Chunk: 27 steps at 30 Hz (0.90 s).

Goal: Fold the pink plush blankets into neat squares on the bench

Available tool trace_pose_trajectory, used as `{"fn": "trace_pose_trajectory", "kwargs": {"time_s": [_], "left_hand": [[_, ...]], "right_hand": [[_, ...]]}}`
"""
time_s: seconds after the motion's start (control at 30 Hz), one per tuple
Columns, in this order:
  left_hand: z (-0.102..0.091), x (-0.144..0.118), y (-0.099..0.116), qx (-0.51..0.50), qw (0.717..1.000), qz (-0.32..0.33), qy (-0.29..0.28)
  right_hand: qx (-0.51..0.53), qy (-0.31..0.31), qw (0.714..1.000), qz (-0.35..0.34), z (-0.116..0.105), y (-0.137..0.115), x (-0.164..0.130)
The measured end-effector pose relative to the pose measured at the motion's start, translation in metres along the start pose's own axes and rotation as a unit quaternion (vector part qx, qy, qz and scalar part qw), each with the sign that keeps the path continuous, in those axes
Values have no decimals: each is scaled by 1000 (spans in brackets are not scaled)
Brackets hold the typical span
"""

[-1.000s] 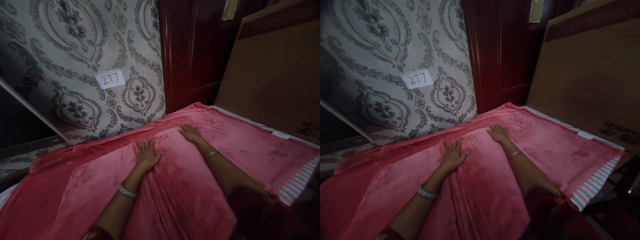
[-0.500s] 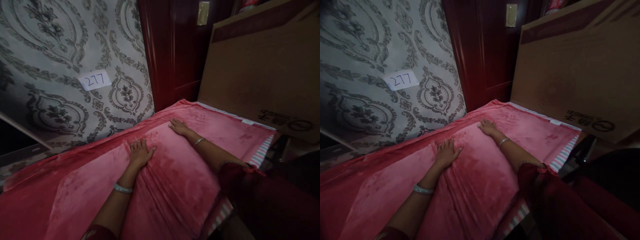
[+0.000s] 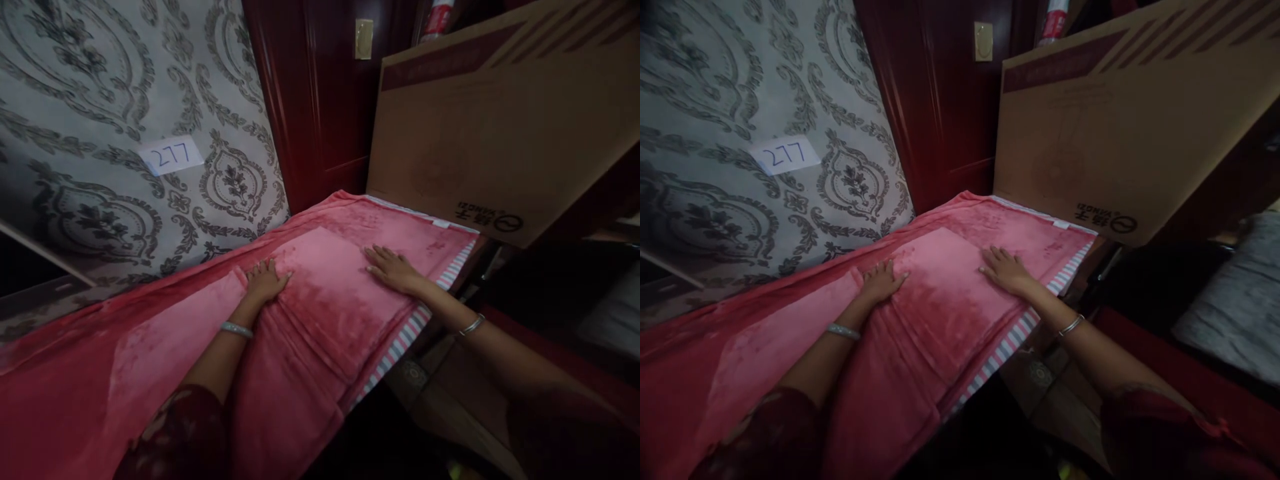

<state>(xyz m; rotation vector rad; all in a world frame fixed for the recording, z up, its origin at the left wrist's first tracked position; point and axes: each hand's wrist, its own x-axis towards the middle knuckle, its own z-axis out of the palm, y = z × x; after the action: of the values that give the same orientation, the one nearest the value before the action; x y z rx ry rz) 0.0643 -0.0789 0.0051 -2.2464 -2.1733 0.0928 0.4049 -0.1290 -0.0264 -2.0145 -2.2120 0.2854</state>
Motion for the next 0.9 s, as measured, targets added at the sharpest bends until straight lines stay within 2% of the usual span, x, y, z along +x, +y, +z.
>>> {"fn": "trace_pose_trajectory", "kwargs": {"time_s": [0.07, 0.13, 0.2, 0.27, 0.33, 0.4, 0.5, 0.6, 0.7, 0.77, 0.8, 0.9], "left_hand": [[-12, -10, 9, 20, 1000, 5, -2], [-20, -33, 23, 33, 997, 66, 31], [-19, -68, 41, 15, 980, 193, 50], [-8, -106, 57, -26, 940, 340, 16], [9, -138, 68, -49, 912, 406, -21], [25, -156, 72, -65, 908, 414, -26], [38, -159, 70, -82, 906, 415, -26], [31, -152, 66, -109, 901, 418, -39], [12, -155, 54, -175, 887, 423, -64], [-1, -166, 36, -213, 888, 403, -57], [-7, -173, 23, -214, 899, 379, -43], [-14, -196, -26, -140, 959, 247, -6]], "right_hand": [[-7, 14, 1000, -20, -2, 2, -12], [-15, 19, 999, -26, 0, 4, -22], [-23, 13, 999, -22, 7, 7, -31], [-31, 10, 999, -14, 17, 11, -38], [-36, 23, 999, -16, 27, 17, -43], [-37, 47, 998, -22, 36, 22, -45], [-39, 74, 996, -27, 45, 28, -43], [-39, 89, 995, -32, 49, 29, -40], [-38, 81, 996, -26, 47, 26, -42], [-37, 70, 997, -20, 43, 24, -44], [-35, 64, 997, -17, 42, 24, -45], [-25, 47, 998, -16, 37, 26, -44]]}}
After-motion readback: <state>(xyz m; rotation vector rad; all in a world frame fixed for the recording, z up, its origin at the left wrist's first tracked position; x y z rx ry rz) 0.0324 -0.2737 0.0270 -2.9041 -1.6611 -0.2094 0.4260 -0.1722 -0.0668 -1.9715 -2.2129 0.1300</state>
